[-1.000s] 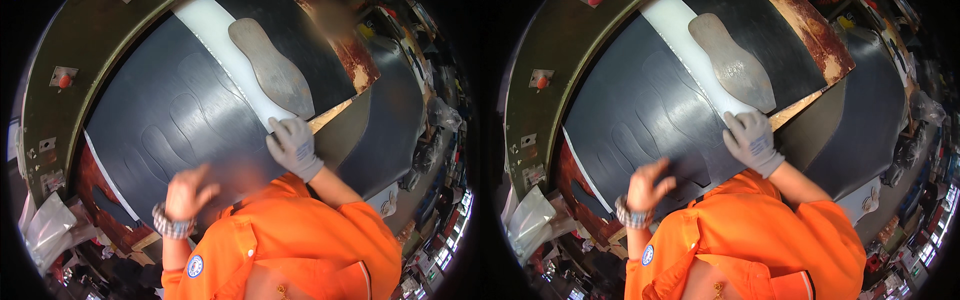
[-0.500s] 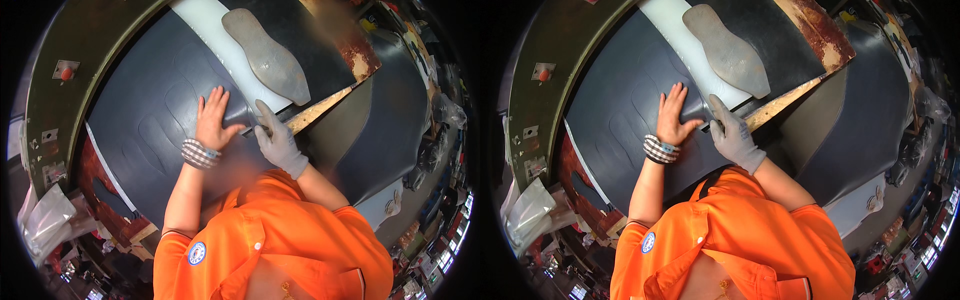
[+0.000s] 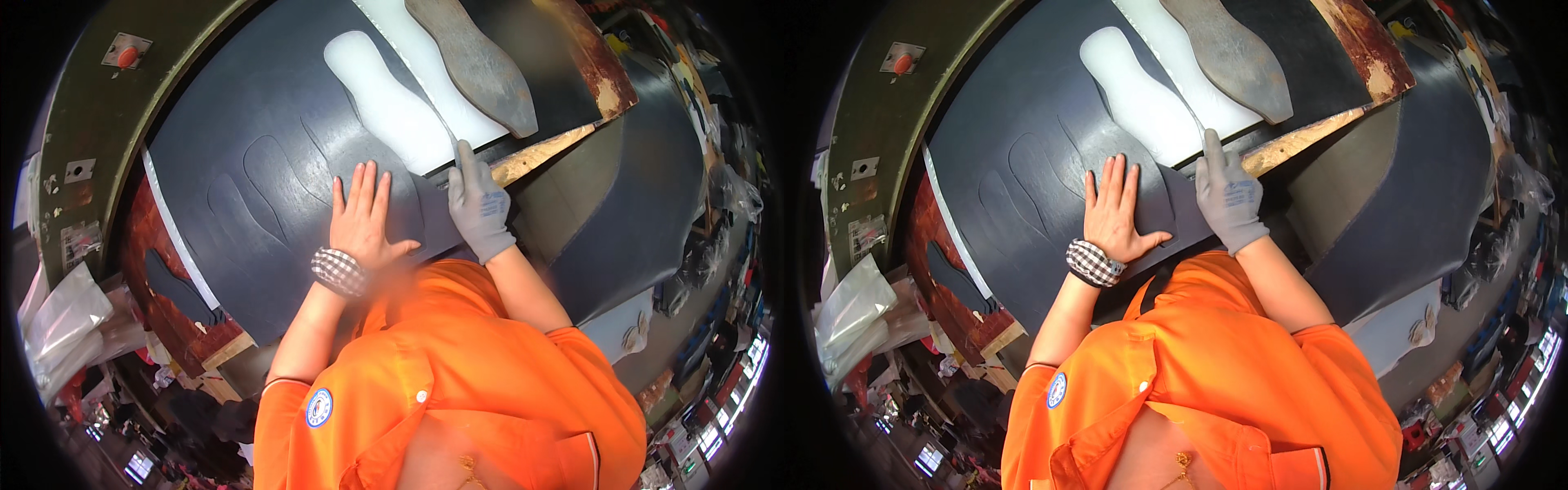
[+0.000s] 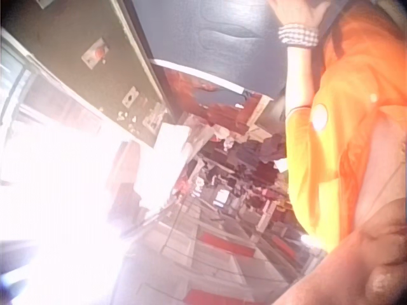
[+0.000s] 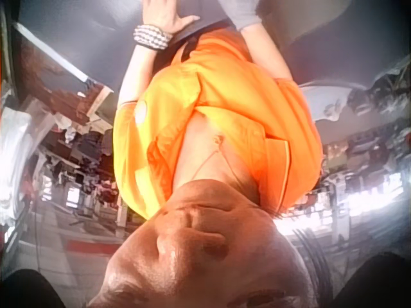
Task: The person places a large sheet of dark flexible material onto a cutting machine, aligns it, and operates the machine to cut multiple elongated pieces. The person removes the cut pieces and repeats the process with another sheet.
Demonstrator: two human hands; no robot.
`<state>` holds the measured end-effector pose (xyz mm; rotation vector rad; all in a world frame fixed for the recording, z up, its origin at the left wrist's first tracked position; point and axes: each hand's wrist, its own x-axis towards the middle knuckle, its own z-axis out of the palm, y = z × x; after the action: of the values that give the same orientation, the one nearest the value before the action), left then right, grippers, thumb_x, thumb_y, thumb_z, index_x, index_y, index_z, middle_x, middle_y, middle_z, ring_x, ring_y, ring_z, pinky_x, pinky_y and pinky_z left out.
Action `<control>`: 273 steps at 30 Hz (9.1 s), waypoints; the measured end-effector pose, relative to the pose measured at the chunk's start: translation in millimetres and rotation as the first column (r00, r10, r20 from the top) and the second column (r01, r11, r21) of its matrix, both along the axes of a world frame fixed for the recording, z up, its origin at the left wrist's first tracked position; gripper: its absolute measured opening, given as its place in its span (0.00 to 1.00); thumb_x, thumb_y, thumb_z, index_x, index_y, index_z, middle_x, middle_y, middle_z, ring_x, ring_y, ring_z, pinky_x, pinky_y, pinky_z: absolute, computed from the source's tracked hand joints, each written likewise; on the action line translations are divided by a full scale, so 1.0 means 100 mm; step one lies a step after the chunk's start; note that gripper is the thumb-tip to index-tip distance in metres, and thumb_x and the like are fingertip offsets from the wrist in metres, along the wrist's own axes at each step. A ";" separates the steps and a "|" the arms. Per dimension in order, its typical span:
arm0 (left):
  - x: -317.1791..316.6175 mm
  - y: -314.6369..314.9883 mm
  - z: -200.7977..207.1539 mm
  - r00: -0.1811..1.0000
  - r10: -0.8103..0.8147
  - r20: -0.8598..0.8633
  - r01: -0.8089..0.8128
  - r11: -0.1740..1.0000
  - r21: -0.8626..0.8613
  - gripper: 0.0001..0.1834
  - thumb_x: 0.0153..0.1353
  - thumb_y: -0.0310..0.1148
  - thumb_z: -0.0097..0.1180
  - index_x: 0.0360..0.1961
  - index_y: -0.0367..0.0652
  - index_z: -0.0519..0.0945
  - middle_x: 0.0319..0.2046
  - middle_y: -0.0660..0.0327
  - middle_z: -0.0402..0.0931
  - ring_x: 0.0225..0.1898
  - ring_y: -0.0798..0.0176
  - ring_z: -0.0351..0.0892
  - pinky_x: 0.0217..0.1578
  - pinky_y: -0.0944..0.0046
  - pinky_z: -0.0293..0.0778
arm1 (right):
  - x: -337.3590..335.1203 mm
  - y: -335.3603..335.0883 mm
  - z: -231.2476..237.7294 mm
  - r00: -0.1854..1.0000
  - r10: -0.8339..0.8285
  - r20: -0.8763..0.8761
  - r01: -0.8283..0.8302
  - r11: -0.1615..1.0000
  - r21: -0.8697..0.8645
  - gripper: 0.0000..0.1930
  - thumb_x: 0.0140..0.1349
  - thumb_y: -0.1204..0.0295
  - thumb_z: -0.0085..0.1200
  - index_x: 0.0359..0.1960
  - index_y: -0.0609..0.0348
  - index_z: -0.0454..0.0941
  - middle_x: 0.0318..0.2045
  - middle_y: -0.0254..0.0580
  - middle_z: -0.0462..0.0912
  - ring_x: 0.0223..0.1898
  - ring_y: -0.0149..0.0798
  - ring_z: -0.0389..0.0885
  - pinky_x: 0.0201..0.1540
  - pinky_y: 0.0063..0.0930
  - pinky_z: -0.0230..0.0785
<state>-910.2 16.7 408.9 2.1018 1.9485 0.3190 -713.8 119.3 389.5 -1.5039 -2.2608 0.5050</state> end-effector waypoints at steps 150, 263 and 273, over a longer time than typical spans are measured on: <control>-2.24 -1.24 -0.13 0.572 0.733 0.369 -0.820 0.505 0.270 0.31 0.62 0.16 0.45 0.68 0.29 0.63 0.64 0.41 0.68 0.68 0.36 0.64 0.71 0.42 0.56 | -3.77 -0.66 0.37 0.650 0.734 -0.196 -0.743 0.669 0.040 0.45 0.48 0.54 0.69 0.66 0.63 0.64 0.61 0.73 0.65 0.57 0.68 0.70 0.59 0.55 0.67; -4.07 -0.22 -0.58 0.246 0.887 0.390 -0.963 0.179 0.199 0.22 0.75 0.44 0.49 0.27 0.40 0.76 0.14 0.60 0.76 0.18 0.64 0.79 0.22 0.61 0.70 | -3.32 1.90 -0.05 0.940 0.074 -0.334 -0.204 0.905 -0.373 0.16 0.62 0.62 0.62 0.37 0.65 0.85 0.27 0.49 0.84 0.30 0.41 0.83 0.37 0.33 0.73; -3.10 -0.97 -0.24 0.143 0.841 0.521 -0.971 0.222 -0.093 0.19 0.76 0.45 0.45 0.37 0.38 0.75 0.16 0.58 0.80 0.20 0.59 0.81 0.29 0.59 0.74 | -3.17 1.28 0.42 0.797 0.289 -0.531 -0.294 0.953 0.077 0.25 0.55 0.70 0.67 0.55 0.64 0.77 0.50 0.52 0.80 0.54 0.51 0.77 0.58 0.40 0.70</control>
<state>-1220.3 -80.6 385.3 0.3580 2.6508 1.2575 -1031.2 247.4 431.3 -0.8559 -2.0251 0.9027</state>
